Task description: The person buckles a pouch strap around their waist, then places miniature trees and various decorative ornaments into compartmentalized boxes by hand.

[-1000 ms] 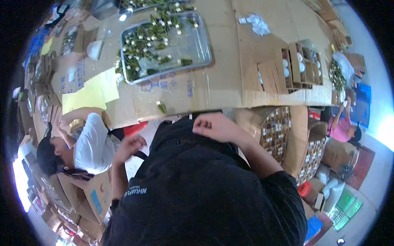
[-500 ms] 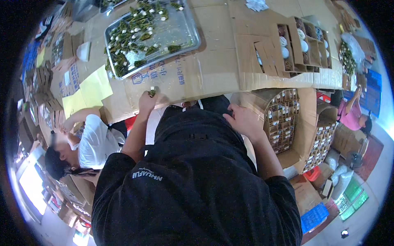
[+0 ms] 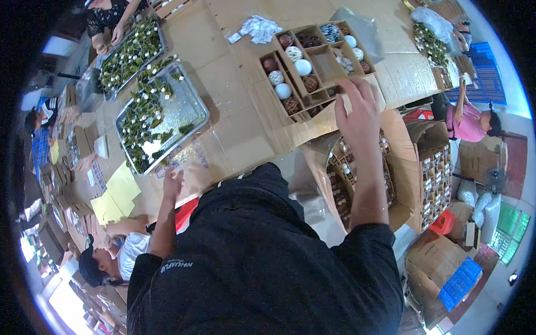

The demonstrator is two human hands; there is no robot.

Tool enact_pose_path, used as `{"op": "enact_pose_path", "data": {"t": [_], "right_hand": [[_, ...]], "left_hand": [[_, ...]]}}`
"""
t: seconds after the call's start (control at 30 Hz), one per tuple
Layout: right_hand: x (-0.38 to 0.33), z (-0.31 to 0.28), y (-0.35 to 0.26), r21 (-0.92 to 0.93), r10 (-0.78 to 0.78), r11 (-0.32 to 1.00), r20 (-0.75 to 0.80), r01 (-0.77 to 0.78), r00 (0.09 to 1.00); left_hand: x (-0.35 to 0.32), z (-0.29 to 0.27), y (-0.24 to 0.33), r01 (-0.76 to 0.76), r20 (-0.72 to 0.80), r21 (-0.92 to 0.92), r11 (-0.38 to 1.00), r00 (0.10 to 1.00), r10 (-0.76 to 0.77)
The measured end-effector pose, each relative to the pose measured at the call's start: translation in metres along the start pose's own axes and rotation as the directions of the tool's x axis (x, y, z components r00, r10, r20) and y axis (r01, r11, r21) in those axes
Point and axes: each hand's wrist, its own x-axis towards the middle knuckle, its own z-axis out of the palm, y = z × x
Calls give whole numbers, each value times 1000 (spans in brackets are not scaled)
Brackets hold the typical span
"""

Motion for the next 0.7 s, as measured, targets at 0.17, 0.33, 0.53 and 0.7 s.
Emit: {"op": "enact_pose_path", "data": {"t": [0.17, 0.33, 0.53, 0.7], "right_hand": [[10, 18, 47, -81, -163, 980, 211, 183, 964], [12, 25, 64, -52, -230, 967, 246, 250, 942], [7, -1, 17, 45, -356, 933, 255, 357, 899], [-3, -23, -69, 254, -527, 847, 288, 467, 800]], "left_hand": [[-43, 11, 48, 84, 151, 78, 993, 984, -95], [-61, 1, 26, 134, 259, 128, 983, 952, -164], [-78, -20, 61, 33, 369, 130, 991, 926, -79], [-77, -37, 136, -29, 249, -196, 980, 965, 78]]}}
